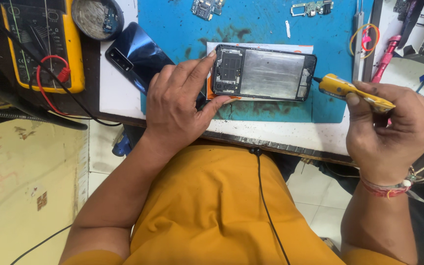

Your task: The person removes a protective film from a smartphone screen and then uses a red screwdriver to unscrew and remove the internal metal frame. They then apply glue to the phone's chassis using a yellow tube and place a new screen assembly onto the device.

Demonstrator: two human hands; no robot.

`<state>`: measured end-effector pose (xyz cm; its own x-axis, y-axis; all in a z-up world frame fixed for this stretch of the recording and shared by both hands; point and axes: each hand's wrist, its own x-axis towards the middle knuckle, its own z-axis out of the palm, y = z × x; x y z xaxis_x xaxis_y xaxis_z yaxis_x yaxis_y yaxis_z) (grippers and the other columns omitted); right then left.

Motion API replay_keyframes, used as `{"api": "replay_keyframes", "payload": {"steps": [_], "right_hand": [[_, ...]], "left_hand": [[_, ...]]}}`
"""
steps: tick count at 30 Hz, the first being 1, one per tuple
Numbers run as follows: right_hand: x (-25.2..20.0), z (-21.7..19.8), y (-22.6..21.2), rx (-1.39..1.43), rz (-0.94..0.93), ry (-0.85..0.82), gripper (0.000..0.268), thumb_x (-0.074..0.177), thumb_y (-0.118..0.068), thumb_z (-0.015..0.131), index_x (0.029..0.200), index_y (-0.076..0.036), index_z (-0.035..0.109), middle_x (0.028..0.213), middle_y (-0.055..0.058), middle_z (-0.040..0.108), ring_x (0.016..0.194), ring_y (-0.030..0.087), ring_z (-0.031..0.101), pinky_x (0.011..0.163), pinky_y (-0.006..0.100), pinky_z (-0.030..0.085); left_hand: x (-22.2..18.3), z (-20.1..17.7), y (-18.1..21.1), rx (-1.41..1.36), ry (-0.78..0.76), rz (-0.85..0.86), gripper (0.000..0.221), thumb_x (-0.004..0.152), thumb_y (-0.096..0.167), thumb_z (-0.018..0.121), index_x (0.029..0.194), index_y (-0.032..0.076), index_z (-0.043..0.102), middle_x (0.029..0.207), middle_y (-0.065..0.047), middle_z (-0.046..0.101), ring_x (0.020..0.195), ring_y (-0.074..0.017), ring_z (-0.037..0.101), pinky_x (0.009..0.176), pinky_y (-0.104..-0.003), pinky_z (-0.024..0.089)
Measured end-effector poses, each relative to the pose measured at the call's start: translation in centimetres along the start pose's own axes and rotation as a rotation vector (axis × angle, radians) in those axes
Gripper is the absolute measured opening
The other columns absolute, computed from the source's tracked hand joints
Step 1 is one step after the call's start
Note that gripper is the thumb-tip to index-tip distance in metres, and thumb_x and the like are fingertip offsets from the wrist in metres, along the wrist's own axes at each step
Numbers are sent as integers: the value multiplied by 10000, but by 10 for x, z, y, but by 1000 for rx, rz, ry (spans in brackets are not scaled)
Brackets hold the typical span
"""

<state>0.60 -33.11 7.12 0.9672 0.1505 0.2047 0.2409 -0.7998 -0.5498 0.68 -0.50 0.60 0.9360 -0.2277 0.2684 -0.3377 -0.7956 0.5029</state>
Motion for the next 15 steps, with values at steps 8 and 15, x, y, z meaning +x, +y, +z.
{"api": "replay_keyframes", "payload": {"steps": [8, 15], "right_hand": [[-4, -6, -11, -53, 6, -24, 132, 1050, -28, 826, 1090, 56, 732, 904, 140, 711, 640, 104, 598, 555, 199, 416], [-9, -9, -15, -44, 9, -53, 131, 1048, -24, 806, 1120, 48, 724, 909, 129, 709, 675, 95, 637, 566, 182, 464]], "left_hand": [[-1, 1, 0, -3, 0, 4, 733, 927, 492, 840, 1453, 46, 590, 1237, -79, 672, 983, -218, 589, 873, -373, 484], [-1, 2, 0, 1, 6, 5, 743, 925, 507, 836, 1458, 51, 589, 1231, -75, 673, 979, -213, 588, 864, -369, 480]]}}
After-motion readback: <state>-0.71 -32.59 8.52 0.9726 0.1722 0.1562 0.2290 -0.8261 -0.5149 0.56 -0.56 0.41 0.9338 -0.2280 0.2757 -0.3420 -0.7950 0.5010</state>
